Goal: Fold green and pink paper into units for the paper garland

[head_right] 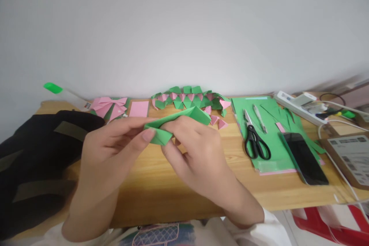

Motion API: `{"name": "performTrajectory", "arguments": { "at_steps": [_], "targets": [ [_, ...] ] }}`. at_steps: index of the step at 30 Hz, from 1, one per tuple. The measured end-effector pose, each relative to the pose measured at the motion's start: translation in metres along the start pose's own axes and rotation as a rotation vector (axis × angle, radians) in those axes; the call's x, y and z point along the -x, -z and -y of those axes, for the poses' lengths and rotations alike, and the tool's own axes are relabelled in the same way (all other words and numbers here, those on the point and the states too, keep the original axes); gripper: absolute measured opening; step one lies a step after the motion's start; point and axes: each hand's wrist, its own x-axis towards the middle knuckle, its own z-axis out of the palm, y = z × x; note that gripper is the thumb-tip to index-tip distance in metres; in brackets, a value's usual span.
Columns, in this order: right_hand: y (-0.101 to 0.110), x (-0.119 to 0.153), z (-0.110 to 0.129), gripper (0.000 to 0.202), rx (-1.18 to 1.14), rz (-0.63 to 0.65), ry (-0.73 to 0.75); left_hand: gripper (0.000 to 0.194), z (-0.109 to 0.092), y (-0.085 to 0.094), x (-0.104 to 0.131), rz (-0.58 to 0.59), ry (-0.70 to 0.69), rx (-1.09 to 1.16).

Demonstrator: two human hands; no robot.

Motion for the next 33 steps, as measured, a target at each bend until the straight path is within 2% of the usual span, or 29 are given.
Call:
{"name": "performTrajectory", "arguments": {
  "at_steps": [3, 9, 13, 17, 19, 23, 28, 33],
  "targets": [
    [0.0, 0.001, 0.0, 0.009, 0.02, 0.011, -0.011, 0.011, -0.001, 0.0, -0.001, -0.034, -0.025, -0.076],
    [0.003, 0.002, 0.003, 0.009, 0.073, -0.006, -0.048, 0.012, 0.0, 0.001, -0.001, -0.077, -0.052, -0.149],
    [0.006, 0.004, 0.004, 0.013, 0.044, -0.129, -0.093, 0.01, 0.002, 0.004, -0.004, -0.112, -0.042, -0.159],
    [0.009, 0.002, -0.001, 0.018, 0.211, -0.299, -0.034, 0.01, 0.005, 0.006, -0.006, -0.119, -0.026, -0.151],
    [0.011, 0.0, -0.005, 0.014, 0.237, -0.252, -0.044, 0.012, 0.006, 0.006, -0.007, -0.106, -0.028, -0.122],
    [0.014, -0.002, -0.01, 0.009, 0.086, -0.092, -0.102, 0.013, 0.005, 0.005, -0.009, -0.093, 0.01, -0.032],
    [0.015, -0.001, -0.007, 0.009, -0.051, -0.022, -0.17, 0.004, 0.001, 0.004, -0.011, -0.003, 0.168, 0.117],
    [0.016, 0.001, -0.005, 0.009, -0.138, -0.005, -0.217, 0.003, 0.0, 0.003, -0.012, 0.009, 0.216, 0.152]
  ]
}}
